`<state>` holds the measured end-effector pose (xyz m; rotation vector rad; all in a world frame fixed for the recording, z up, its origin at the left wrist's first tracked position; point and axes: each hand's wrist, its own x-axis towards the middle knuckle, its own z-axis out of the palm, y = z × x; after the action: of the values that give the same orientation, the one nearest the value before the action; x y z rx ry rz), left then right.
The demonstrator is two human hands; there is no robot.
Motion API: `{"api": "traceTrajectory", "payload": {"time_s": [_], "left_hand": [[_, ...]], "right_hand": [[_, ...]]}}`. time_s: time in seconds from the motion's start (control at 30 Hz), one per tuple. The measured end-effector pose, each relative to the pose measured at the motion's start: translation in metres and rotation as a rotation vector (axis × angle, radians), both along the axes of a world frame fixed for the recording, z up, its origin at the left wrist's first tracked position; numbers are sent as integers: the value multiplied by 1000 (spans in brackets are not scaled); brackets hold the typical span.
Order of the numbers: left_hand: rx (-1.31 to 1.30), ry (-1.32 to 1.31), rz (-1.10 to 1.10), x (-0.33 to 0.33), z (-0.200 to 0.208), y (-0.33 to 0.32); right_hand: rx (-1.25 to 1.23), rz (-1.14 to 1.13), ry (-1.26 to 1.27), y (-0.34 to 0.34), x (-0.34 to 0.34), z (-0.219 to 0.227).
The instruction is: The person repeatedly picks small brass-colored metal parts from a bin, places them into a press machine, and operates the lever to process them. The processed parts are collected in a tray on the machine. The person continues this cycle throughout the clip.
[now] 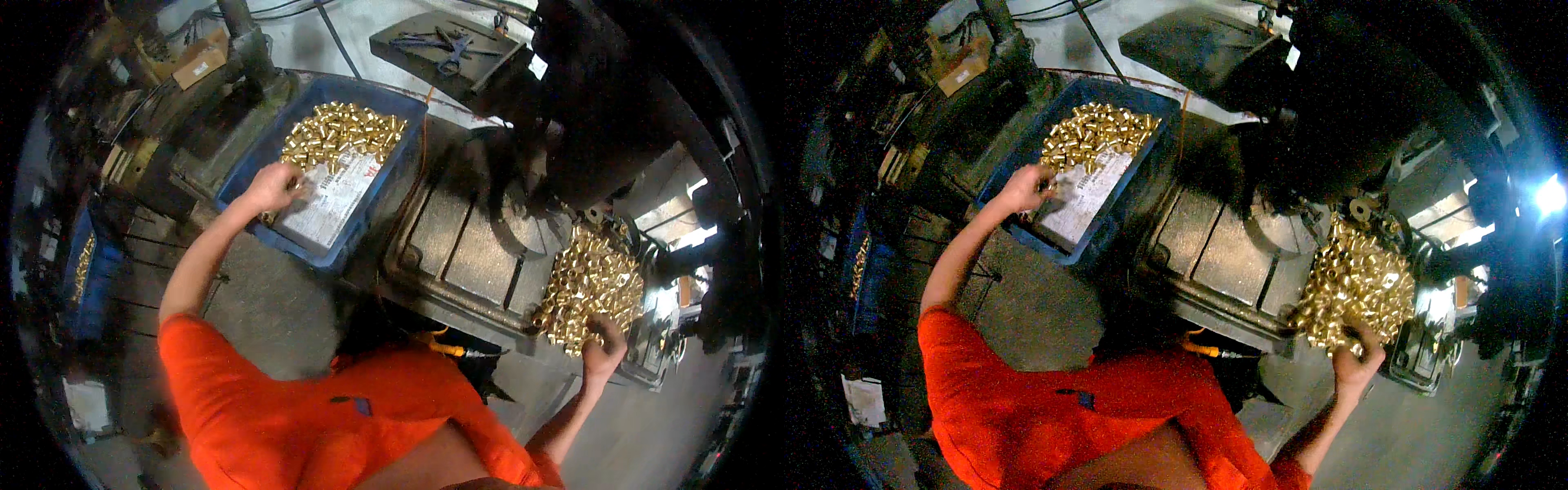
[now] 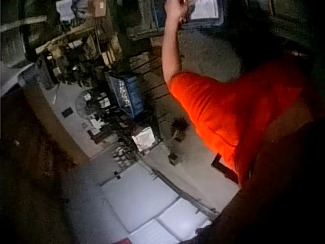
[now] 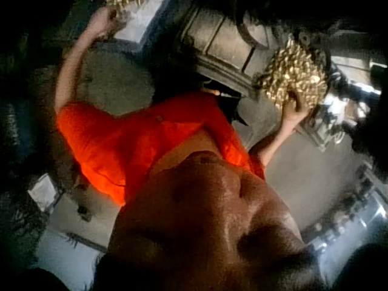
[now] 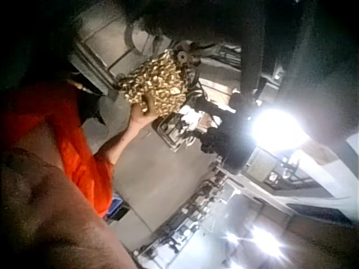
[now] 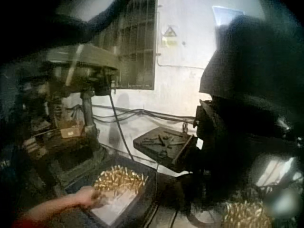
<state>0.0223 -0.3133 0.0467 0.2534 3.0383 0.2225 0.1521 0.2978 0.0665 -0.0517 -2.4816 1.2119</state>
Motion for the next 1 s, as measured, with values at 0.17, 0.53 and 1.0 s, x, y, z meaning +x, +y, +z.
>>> {"api": "traceTrajectory", "payload": {"time_s": [0.17, 0.53, 1.0], "left_hand": [[577, 311, -420, 30, 48, 117], [1007, 186, -693, 54, 4, 267], [1777, -784, -330, 44, 3, 281]], "right_hand": [[25, 537, -189, -108, -28, 26], [-770, 765, -454, -139, -49, -15], [-767, 706, -290, -124, -74, -14]]}}
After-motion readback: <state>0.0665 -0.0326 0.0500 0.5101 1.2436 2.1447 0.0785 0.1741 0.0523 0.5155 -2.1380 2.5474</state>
